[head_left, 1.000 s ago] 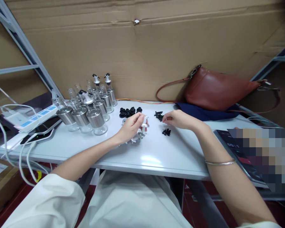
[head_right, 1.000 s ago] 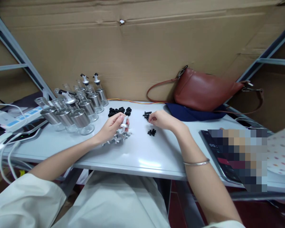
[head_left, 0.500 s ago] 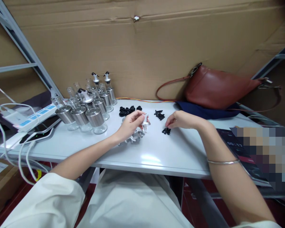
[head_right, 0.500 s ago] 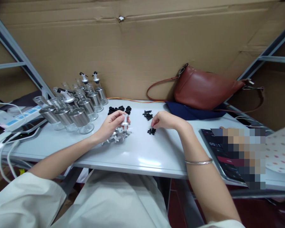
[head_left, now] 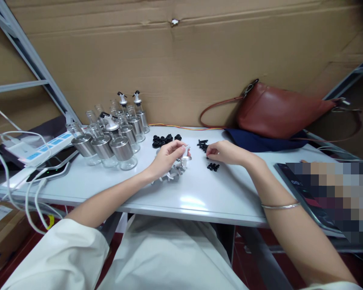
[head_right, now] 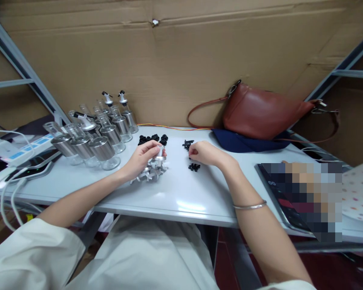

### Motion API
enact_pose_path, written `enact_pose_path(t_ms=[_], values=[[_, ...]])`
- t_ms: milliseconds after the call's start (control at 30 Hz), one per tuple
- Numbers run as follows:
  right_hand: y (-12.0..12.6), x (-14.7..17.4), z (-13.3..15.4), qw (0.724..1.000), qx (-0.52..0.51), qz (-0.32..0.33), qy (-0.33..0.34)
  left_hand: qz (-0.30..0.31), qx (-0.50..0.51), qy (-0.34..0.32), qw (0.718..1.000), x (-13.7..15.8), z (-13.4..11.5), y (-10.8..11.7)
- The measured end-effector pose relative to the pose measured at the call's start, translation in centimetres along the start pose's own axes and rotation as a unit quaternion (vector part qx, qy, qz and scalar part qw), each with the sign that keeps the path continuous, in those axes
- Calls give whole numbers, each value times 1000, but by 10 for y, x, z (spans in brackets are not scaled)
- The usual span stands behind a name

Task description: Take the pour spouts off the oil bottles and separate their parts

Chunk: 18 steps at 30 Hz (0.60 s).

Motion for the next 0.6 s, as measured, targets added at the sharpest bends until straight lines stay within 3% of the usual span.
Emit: enact_pose_path(t_ms=[133, 300, 467, 600], values=[[19, 4, 11, 987, -144, -70, 16, -1, -11, -3, 1000, -1, 1, 2], [32, 11, 39, 920, -375, -93, 66, 23, -18, 10, 1000, -2, 7, -2], [32, 13, 55, 874, -471, -102, 67, 41, -37, 3, 998, -2, 7, -5], [29, 12, 61, 864, -490, -100, 66, 52, -42, 12, 998, -1, 6, -7]])
Point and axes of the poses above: each hand's wrist, its own x-axis away from the middle knuckle, its own y-axis out of the back of the hand, z = x × y, the point moved 10 cm from there along -x, towards the middle knuckle
